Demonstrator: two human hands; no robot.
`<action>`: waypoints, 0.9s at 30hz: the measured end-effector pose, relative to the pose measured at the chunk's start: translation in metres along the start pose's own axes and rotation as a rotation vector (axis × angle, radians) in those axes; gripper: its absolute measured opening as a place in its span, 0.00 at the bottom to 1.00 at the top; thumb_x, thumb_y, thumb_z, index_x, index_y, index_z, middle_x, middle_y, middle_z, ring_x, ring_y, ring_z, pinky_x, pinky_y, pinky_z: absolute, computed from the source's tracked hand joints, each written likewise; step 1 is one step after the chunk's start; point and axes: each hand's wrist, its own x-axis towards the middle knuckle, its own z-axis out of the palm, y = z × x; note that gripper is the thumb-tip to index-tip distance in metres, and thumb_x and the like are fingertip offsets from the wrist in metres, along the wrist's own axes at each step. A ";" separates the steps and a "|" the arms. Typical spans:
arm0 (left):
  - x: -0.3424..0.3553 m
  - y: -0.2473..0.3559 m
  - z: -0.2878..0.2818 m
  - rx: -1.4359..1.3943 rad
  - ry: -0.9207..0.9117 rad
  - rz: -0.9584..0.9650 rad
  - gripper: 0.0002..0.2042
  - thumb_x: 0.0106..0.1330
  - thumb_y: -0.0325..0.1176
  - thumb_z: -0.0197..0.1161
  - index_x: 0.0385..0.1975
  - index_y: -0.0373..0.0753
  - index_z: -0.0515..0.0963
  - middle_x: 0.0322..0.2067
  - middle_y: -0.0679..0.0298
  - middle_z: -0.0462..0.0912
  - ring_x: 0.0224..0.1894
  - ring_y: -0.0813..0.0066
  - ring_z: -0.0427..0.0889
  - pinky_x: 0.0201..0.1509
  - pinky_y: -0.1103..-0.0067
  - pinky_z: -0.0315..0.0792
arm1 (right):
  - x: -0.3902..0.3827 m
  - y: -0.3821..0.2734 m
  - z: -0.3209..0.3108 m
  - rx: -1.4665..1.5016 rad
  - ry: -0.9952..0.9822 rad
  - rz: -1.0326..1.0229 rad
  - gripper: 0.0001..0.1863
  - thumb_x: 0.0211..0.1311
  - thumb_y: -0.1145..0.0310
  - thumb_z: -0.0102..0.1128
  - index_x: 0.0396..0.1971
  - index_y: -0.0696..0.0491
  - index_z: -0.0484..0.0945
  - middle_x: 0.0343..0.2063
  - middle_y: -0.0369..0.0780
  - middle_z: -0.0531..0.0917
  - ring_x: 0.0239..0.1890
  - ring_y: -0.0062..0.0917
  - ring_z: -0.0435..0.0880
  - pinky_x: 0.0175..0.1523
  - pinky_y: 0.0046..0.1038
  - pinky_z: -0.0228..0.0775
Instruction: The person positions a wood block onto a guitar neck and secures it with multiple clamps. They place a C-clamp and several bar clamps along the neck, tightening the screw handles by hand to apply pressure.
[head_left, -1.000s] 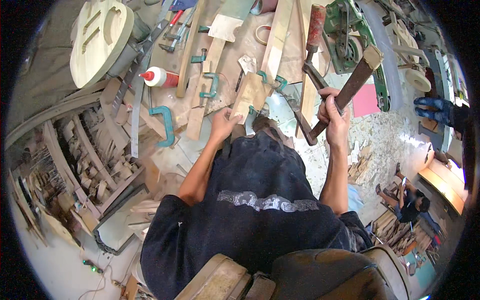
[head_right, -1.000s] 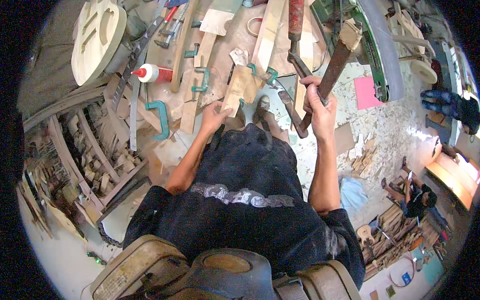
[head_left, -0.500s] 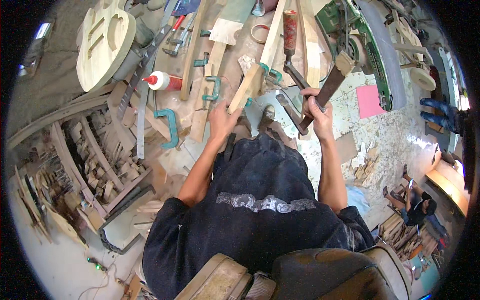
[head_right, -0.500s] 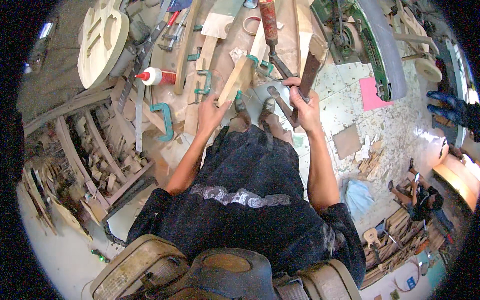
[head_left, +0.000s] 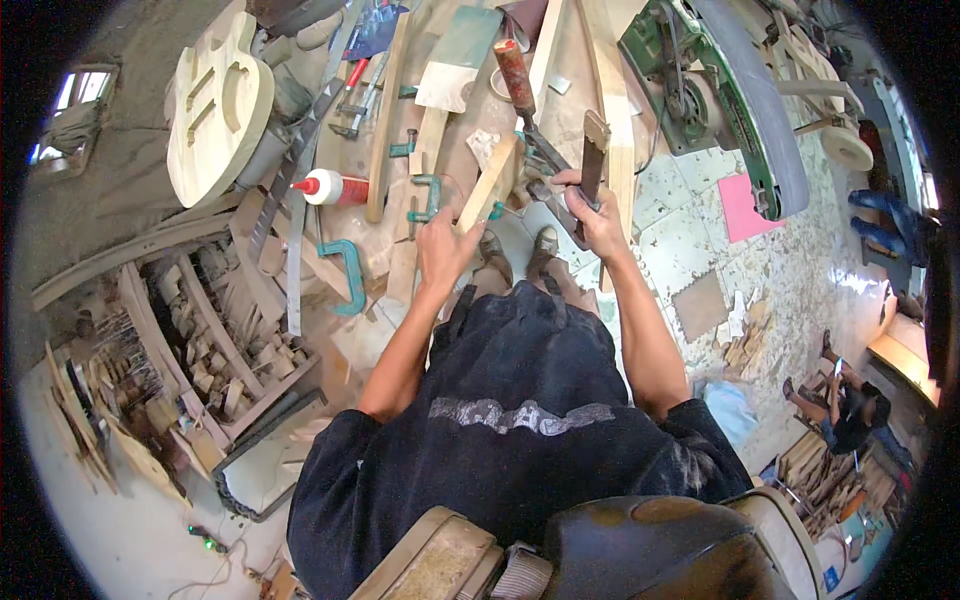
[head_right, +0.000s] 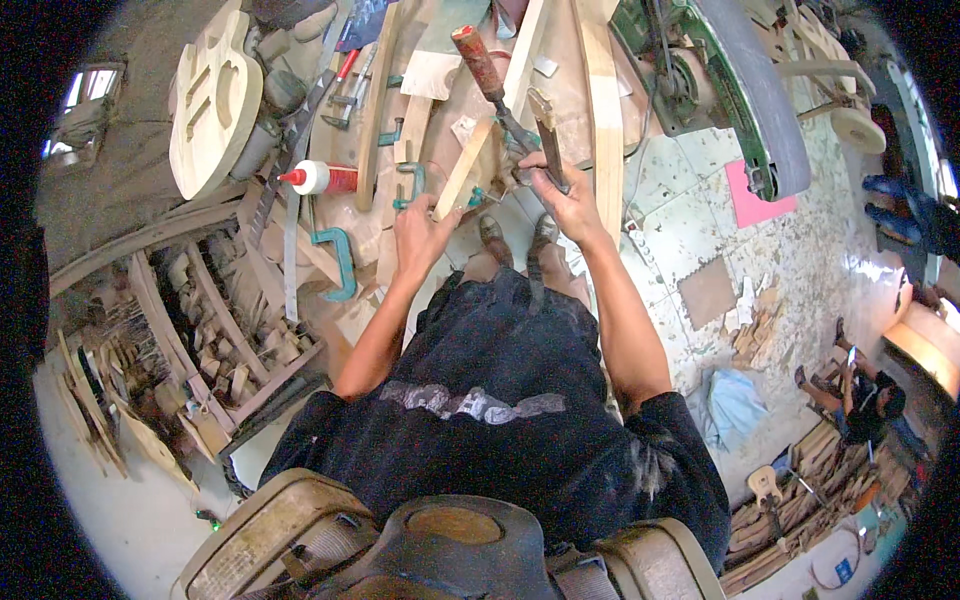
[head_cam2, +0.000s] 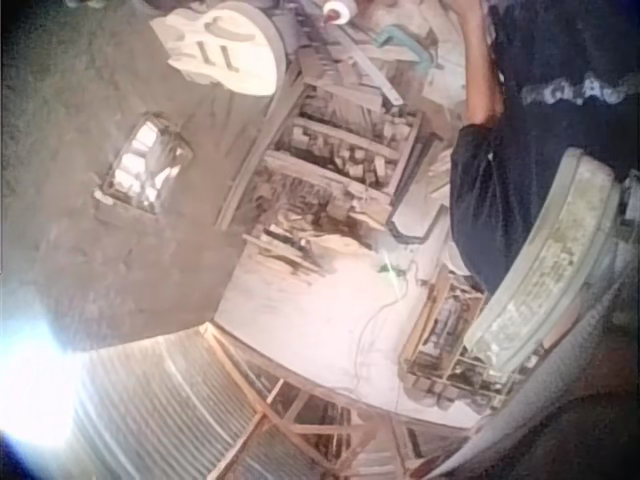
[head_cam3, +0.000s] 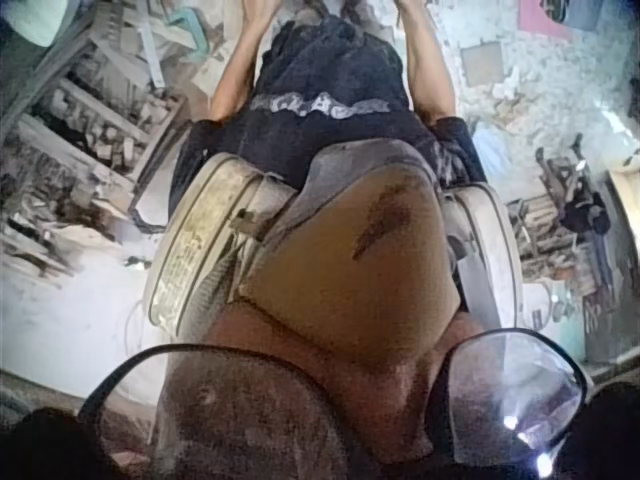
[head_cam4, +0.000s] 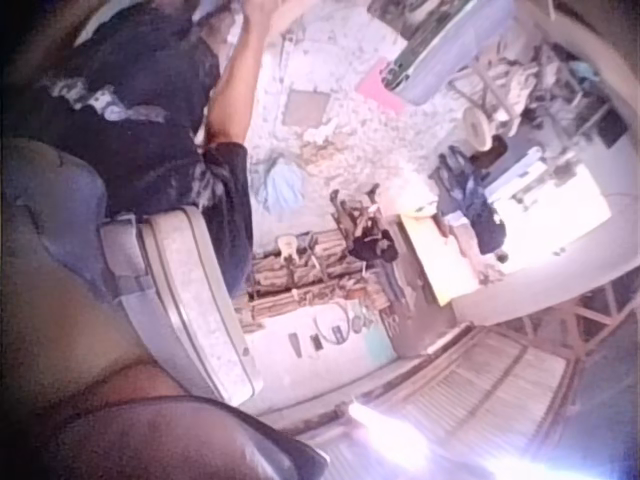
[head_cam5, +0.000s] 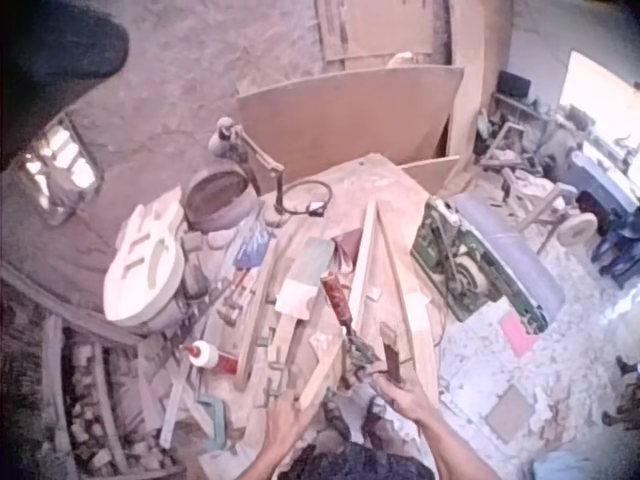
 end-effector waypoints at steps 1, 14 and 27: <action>0.000 0.006 -0.004 0.021 -0.034 -0.034 0.20 0.52 0.44 0.70 0.32 0.31 0.78 0.30 0.44 0.82 0.35 0.46 0.81 0.41 0.60 0.73 | 0.002 0.001 -0.001 0.031 -0.018 0.029 0.12 0.65 0.64 0.57 0.42 0.56 0.79 0.36 0.31 0.78 0.37 0.16 0.71 0.45 0.21 0.62; 0.000 0.024 -0.015 0.073 -0.029 -0.029 0.20 0.52 0.46 0.69 0.31 0.32 0.79 0.27 0.44 0.82 0.33 0.47 0.82 0.40 0.61 0.73 | 0.025 -0.010 -0.004 0.100 -0.142 -0.067 0.12 0.64 0.63 0.58 0.41 0.54 0.79 0.23 0.26 0.68 0.24 0.12 0.62 0.29 0.18 0.50; -0.002 0.021 -0.008 0.063 -0.004 0.010 0.20 0.51 0.45 0.71 0.33 0.32 0.80 0.25 0.45 0.82 0.30 0.49 0.82 0.37 0.63 0.74 | 0.039 0.004 -0.017 0.069 -0.222 -0.044 0.11 0.65 0.68 0.57 0.44 0.55 0.80 0.31 0.30 0.76 0.34 0.14 0.71 0.42 0.21 0.62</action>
